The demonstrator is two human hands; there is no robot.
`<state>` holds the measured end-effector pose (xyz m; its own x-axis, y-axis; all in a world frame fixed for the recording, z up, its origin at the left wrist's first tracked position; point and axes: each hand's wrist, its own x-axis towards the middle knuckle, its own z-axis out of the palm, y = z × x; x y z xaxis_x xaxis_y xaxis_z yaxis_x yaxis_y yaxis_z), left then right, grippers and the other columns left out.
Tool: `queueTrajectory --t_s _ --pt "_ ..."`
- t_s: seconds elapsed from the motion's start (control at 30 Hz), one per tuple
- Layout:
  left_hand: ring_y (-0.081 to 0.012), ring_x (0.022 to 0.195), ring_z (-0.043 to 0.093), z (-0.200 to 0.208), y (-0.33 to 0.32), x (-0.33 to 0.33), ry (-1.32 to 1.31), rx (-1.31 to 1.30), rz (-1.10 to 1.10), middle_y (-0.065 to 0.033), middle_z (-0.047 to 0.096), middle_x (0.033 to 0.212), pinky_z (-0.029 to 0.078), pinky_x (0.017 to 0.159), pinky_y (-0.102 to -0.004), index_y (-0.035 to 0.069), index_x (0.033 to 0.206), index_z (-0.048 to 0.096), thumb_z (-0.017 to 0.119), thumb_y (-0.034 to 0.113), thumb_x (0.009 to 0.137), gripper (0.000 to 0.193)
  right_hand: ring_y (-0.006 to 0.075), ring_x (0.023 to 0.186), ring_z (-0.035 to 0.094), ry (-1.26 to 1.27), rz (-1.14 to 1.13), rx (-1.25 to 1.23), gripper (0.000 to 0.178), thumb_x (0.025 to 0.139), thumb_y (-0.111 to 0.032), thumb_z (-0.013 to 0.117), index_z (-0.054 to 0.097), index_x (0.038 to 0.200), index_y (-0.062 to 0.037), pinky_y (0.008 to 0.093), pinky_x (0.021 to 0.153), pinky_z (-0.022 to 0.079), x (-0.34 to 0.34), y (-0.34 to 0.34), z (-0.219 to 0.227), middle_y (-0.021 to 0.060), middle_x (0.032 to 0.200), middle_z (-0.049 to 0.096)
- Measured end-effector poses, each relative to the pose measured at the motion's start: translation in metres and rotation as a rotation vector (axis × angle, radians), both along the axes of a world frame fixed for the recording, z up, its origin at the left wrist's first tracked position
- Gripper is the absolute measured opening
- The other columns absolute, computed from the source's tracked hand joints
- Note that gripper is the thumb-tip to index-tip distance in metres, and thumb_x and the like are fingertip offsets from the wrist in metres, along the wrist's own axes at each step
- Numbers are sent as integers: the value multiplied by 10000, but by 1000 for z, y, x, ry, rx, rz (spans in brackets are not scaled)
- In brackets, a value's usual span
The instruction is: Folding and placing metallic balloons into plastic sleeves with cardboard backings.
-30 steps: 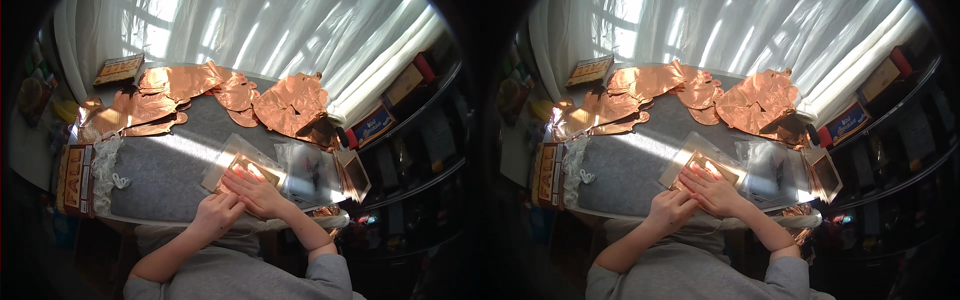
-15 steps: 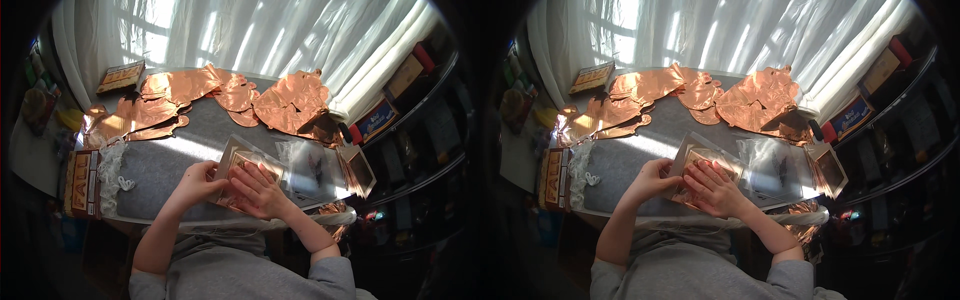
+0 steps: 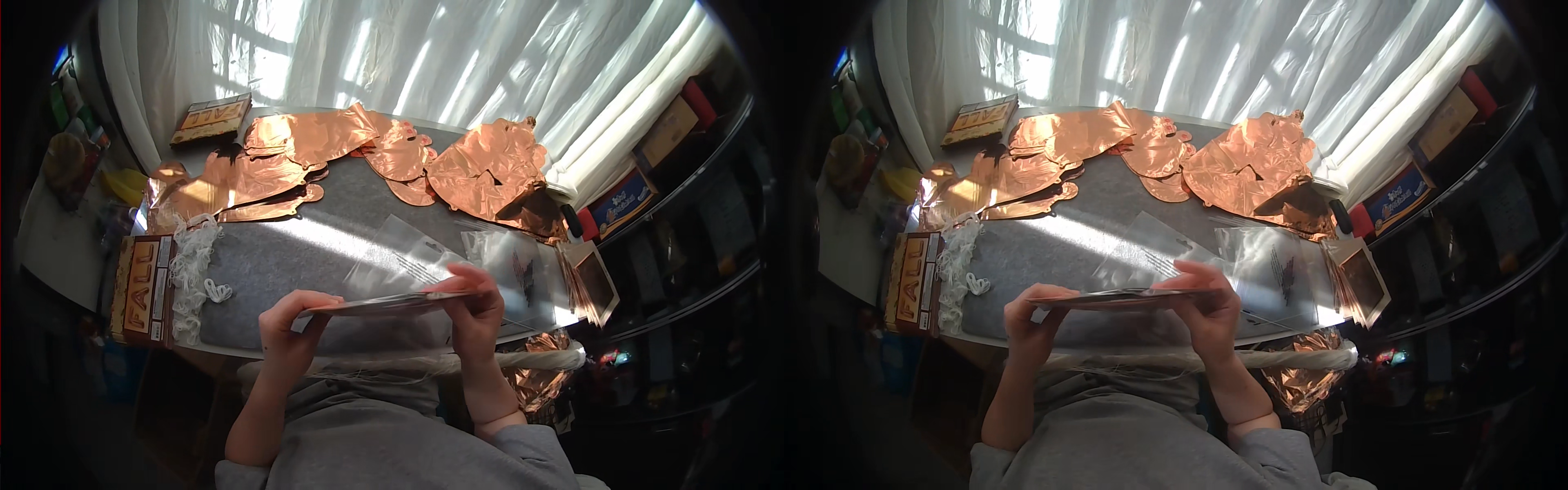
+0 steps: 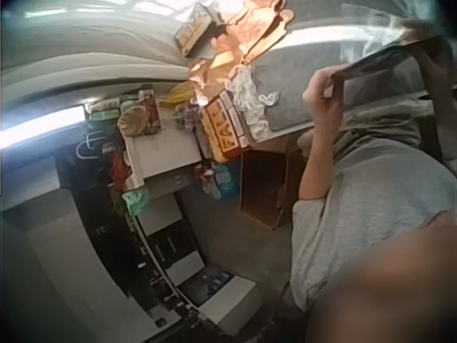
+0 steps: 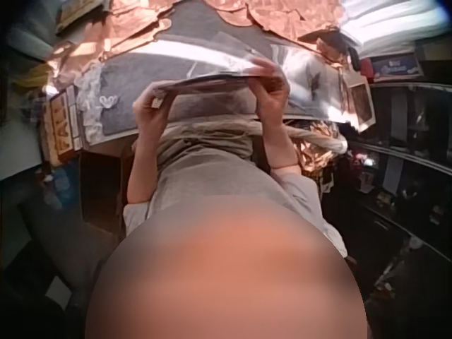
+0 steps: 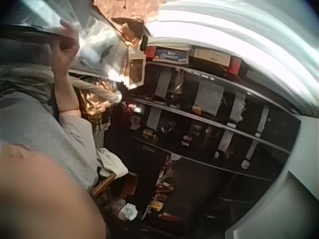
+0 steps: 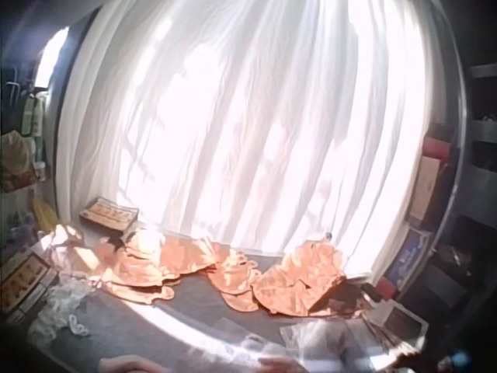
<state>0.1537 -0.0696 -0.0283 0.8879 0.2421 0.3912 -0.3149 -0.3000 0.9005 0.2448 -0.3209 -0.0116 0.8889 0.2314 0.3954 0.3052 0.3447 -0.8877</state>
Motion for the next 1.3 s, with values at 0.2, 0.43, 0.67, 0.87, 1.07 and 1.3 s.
queueTrajectory --t_s 0.2,0.43,0.67,0.87,1.07,1.3 --pt "-234 1059 745 -29 17 -19 50 -208 11 -149 791 1081 538 1016 -366 -11 1115 767 781 -67 876 246 222 916 756 -3 38 -67 92 919 75 747 727 1002 42 341 873 602 -9 30 -6 177 982 780" --pt "-258 1098 743 11 8 -5 -288 -648 19 -152 800 1069 414 1194 -497 -15 1062 767 712 38 978 113 178 954 745 -15 110 -77 143 978 -38 757 745 1079 62 317 882 585 -7 31 -4 155 1021 792" --pt "-210 983 747 -3 -1 2 -354 -480 7 -127 798 988 464 1156 -510 -9 1029 763 695 96 1024 125 255 922 730 -91 0 36 467 1054 -402 667 740 1072 59 400 894 585 -12 38 -9 178 966 739" --pt "-176 958 735 -2 -7 6 -336 -541 66 -121 789 983 506 1125 -488 -17 1009 751 709 63 1009 91 232 920 712 -55 -24 25 424 1067 -365 657 757 1012 43 360 863 556 -11 36 -7 166 950 746" --pt "-198 875 720 -11 -1 2 -304 -456 45 -127 762 923 551 1067 -519 -25 994 719 711 227 1039 257 224 927 712 -26 15 66 381 1054 -332 689 772 959 27 350 872 543 -11 36 -6 153 930 762" --pt "-225 905 737 -8 5 2 -246 -497 -27 -147 768 950 577 1021 -496 -35 1023 726 708 212 1040 248 228 874 707 -13 -7 58 380 1049 -346 689 721 940 16 362 829 572 -9 37 -4 138 925 718"
